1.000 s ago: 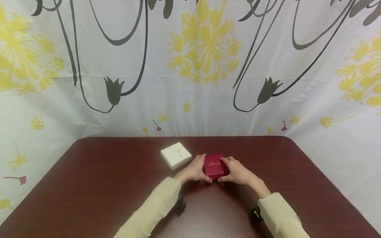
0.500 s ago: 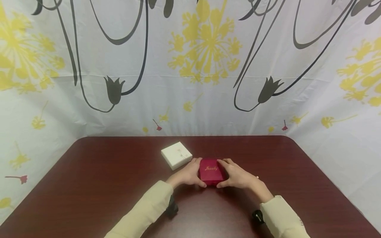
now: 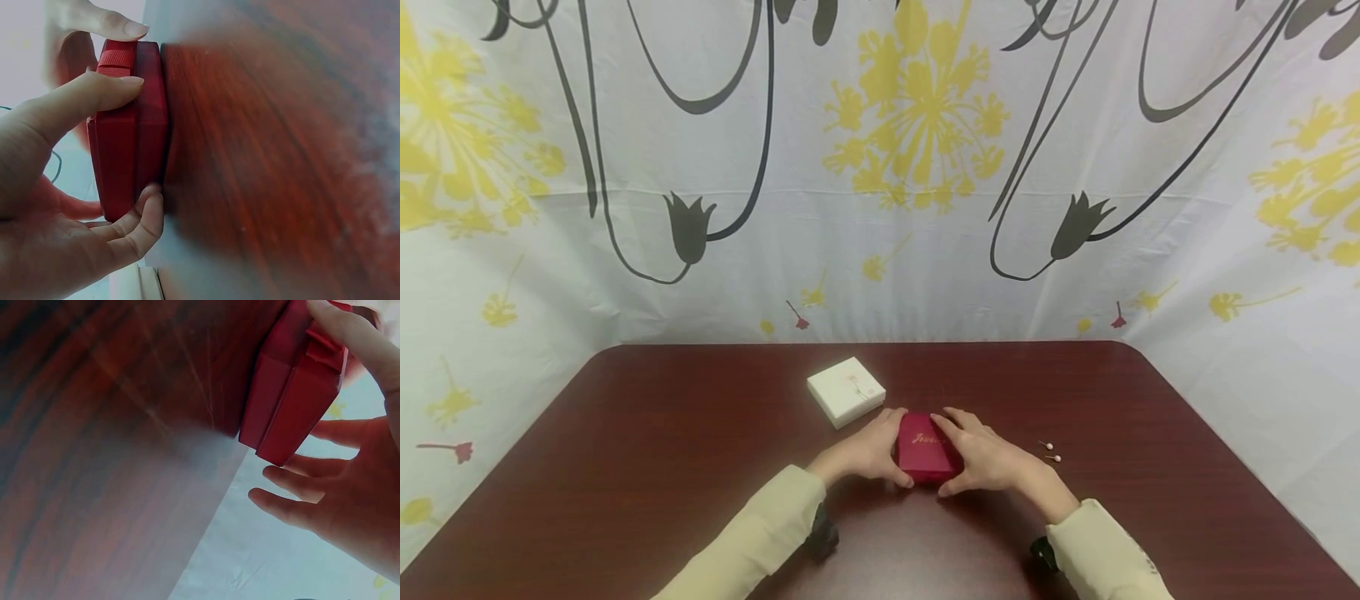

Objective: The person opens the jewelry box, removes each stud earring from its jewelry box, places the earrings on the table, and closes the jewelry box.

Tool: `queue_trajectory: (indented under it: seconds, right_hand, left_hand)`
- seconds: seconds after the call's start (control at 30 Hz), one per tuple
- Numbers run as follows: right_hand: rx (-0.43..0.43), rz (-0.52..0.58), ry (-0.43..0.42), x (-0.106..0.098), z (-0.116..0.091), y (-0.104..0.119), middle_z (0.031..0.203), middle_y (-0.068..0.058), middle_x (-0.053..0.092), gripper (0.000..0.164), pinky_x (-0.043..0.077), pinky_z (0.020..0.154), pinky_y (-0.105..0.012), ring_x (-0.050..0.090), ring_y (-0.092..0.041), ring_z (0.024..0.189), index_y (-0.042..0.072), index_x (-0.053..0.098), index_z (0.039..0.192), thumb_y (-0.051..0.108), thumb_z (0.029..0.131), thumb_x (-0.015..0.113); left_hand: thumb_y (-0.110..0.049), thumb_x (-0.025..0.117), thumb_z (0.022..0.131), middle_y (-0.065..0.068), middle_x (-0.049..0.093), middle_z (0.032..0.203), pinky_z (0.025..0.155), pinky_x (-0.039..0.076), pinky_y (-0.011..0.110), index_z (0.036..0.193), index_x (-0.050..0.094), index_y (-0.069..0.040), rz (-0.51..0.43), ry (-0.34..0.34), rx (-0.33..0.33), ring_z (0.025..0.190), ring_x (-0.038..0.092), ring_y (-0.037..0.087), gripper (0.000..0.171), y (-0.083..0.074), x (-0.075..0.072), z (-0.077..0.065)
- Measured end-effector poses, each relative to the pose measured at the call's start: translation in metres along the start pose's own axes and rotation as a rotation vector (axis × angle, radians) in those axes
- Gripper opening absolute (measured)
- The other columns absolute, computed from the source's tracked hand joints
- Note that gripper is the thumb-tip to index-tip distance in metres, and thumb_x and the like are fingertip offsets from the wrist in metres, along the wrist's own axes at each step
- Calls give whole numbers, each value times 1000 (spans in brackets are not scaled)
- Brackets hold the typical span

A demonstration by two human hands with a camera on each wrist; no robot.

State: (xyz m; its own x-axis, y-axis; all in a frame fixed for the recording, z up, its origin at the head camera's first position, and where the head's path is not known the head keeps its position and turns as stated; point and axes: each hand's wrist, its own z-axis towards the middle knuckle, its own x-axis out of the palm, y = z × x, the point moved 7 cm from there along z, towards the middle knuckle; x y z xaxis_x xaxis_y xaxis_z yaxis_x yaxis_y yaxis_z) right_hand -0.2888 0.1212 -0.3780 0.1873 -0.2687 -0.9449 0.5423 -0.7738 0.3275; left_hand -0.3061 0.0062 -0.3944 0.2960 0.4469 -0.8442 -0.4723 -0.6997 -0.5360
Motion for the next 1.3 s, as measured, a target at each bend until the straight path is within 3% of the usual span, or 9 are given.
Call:
queue_trajectory:
  seconds: [0.27, 0.87, 1.1, 1.3]
  right_hand:
    - [-107, -87, -37, 2, -2, 11, 119, -21, 42, 86, 41, 86, -48, 42, -35, 108, -7, 42, 126, 34, 60, 80]
    - [-225, -178, -70, 6, -7, 34, 111, -14, 47, 85, 45, 81, -39, 47, -25, 98, -6, 47, 123, 48, 63, 74]
    - [-246, -190, -74, 8, -8, 40, 112, -14, 46, 85, 45, 81, -39, 47, -25, 98, -5, 46, 123, 51, 64, 72]
    - [-240, -199, -66, 9, -9, 44, 115, -14, 46, 86, 45, 82, -39, 46, -25, 100, -4, 46, 125, 52, 64, 71]
  left_hand:
    - [-22, 82, 59, 16, 43, 117, 94, 39, 33, 130, 29, 9, -16, 20, 23, 107, 44, 23, 94, -3, 0, -12]
    - [-25, 83, 57, 11, 45, 110, 91, 41, 32, 126, 31, 5, -54, 35, 30, 102, 46, 21, 92, 1, -4, -35]
    - [-27, 84, 55, 16, 41, 118, 95, 38, 36, 130, 25, 10, -43, 48, 23, 110, 44, 24, 103, 4, -3, -45]
    - [-26, 84, 55, 11, 43, 113, 93, 39, 33, 129, 28, 8, -38, 57, 24, 105, 45, 19, 99, 6, -5, -49]
